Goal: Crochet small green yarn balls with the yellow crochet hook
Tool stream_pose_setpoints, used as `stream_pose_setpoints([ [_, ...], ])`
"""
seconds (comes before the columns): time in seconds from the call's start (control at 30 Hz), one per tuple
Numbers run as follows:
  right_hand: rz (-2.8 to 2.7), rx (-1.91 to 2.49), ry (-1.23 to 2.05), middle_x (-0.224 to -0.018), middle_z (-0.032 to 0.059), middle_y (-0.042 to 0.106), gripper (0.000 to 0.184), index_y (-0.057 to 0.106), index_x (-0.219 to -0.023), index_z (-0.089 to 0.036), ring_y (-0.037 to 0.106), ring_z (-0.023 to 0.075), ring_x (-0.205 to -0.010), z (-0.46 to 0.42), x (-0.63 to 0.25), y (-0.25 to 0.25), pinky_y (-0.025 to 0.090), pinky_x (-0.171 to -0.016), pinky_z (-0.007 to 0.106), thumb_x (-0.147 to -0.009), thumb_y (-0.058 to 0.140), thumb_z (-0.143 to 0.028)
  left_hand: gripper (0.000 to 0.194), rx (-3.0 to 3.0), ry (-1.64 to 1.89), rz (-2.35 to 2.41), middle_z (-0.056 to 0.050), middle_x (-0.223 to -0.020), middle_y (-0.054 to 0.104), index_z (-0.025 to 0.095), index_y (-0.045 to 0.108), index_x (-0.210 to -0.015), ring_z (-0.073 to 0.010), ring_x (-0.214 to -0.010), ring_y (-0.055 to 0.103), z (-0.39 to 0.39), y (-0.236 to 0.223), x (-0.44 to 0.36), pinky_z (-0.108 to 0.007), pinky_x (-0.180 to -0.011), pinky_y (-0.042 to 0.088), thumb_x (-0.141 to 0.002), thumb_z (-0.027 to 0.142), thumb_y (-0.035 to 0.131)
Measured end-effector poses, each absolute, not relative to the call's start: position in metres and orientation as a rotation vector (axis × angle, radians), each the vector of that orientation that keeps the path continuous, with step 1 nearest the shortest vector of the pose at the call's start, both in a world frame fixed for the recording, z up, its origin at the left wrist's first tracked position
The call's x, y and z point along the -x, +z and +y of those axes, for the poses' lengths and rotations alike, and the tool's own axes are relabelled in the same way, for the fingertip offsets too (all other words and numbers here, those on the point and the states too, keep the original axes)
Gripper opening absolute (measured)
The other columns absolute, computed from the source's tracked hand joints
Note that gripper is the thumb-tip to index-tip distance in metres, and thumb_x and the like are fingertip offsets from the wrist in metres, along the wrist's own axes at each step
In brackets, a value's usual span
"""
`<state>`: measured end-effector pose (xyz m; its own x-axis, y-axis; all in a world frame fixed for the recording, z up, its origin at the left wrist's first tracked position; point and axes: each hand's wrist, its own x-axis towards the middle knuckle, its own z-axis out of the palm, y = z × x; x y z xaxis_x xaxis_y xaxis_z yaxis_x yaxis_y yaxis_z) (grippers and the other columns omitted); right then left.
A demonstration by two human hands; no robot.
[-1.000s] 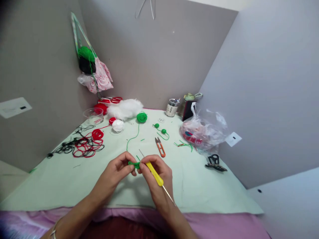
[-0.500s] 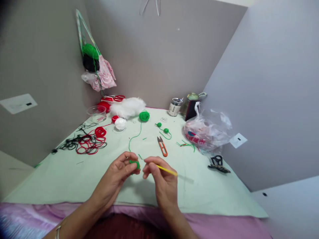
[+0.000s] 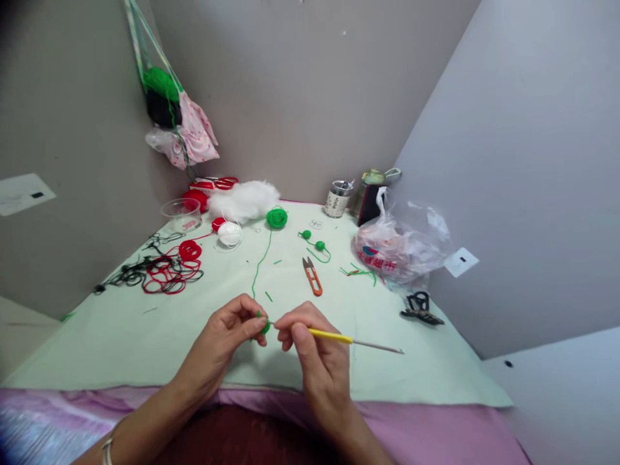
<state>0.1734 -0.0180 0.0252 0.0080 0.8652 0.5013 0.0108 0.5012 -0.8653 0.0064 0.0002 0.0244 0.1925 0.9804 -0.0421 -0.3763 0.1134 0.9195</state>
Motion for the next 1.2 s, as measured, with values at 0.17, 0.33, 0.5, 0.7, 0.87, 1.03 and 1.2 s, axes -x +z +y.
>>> stream_pose_setpoints([
  [0.17, -1.363, 0.839, 0.825, -0.075, -0.0005, 0.064, 0.03, 0.077, -0.093, -0.025, 0.059, 0.0129, -0.069, -0.019, -0.175, 0.024, 0.048, -0.066, 0.027, -0.109, 0.052, -0.03, 0.022, -1.053, 1.14, 0.851, 0.003, -0.074, 0.062, 0.018, 0.067, -0.077, -0.0128, -0.067, 0.064, -0.001, 0.022, -0.007, -0.027, -0.071, 0.049, -0.083, 0.032, 0.083],
  [0.33, -1.437, 0.84, 0.772, -0.075, -0.0007, 0.064, 0.03, 0.076, -0.093, -0.025, 0.058, 0.0136, -0.071, -0.023, -0.176, 0.025, 0.046, -0.067, 0.028, -0.109, 0.051, -0.029, 0.023, -1.094, 1.126, 0.873, 0.003, -0.073, 0.062, 0.018, 0.065, -0.077, -0.0136, -0.068, 0.064, -0.001, 0.023, -0.008, -0.027, -0.069, 0.05, -0.083, 0.032, 0.083],
  [0.5, -1.489, 0.927, 0.629, -0.074, -0.0002, 0.062, 0.029, 0.074, -0.092, -0.024, 0.058, 0.0151, -0.07, -0.025, -0.173, 0.025, 0.044, -0.065, 0.029, -0.108, 0.05, -0.024, 0.023, -1.1, 1.137, 0.892, 0.003, -0.075, 0.062, 0.018, 0.065, -0.077, -0.0136, -0.069, 0.063, -0.002, 0.026, -0.007, -0.027, -0.068, 0.051, -0.083, 0.032, 0.083],
  [0.7, -1.527, 0.92, 0.573, -0.076, 0.0003, 0.062, 0.028, 0.072, -0.093, -0.024, 0.058, 0.0162, -0.071, -0.026, -0.173, 0.023, 0.043, -0.065, 0.031, -0.108, 0.049, -0.022, 0.023, -1.107, 1.139, 0.897, 0.003, -0.075, 0.062, 0.019, 0.066, -0.078, -0.0139, -0.068, 0.063, -0.003, 0.024, -0.006, -0.027, -0.068, 0.051, -0.083, 0.033, 0.084],
  [0.87, -1.529, 0.925, 0.576, -0.082, 0.0004, 0.066, 0.023, 0.073, -0.099, -0.026, 0.061, 0.0165, -0.076, -0.026, -0.169, 0.019, 0.047, -0.07, 0.031, -0.107, 0.052, -0.022, 0.027, -1.02, 1.113, 0.835, 0.002, -0.076, 0.063, 0.018, 0.066, -0.083, -0.0134, -0.068, 0.061, -0.003, 0.024, -0.009, -0.028, -0.068, 0.051, -0.081, 0.037, 0.086],
  [1.03, -1.429, 0.884, 0.698, -0.085, -0.0001, 0.069, 0.017, 0.077, -0.098, -0.029, 0.064, 0.0147, -0.079, -0.019, -0.165, 0.016, 0.05, -0.07, 0.027, -0.103, 0.061, -0.024, 0.042, -0.899, 1.086, 0.731, 0.001, -0.078, 0.065, 0.019, 0.063, -0.092, -0.0128, -0.067, 0.056, -0.003, 0.026, -0.013, -0.023, -0.056, 0.046, -0.073, 0.041, 0.093],
  [1.2, -1.427, 0.857, 0.899, -0.088, 0.0014, 0.07, 0.005, 0.08, -0.094, -0.027, 0.067, 0.0157, -0.079, -0.015, -0.165, 0.021, 0.053, -0.068, 0.026, -0.093, 0.076, -0.026, 0.045, -0.869, 1.195, 0.76, 0.005, -0.073, 0.058, 0.019, 0.058, -0.084, -0.0091, -0.061, 0.052, -0.002, 0.023, -0.016, -0.022, -0.057, 0.044, -0.07, 0.041, 0.095],
])
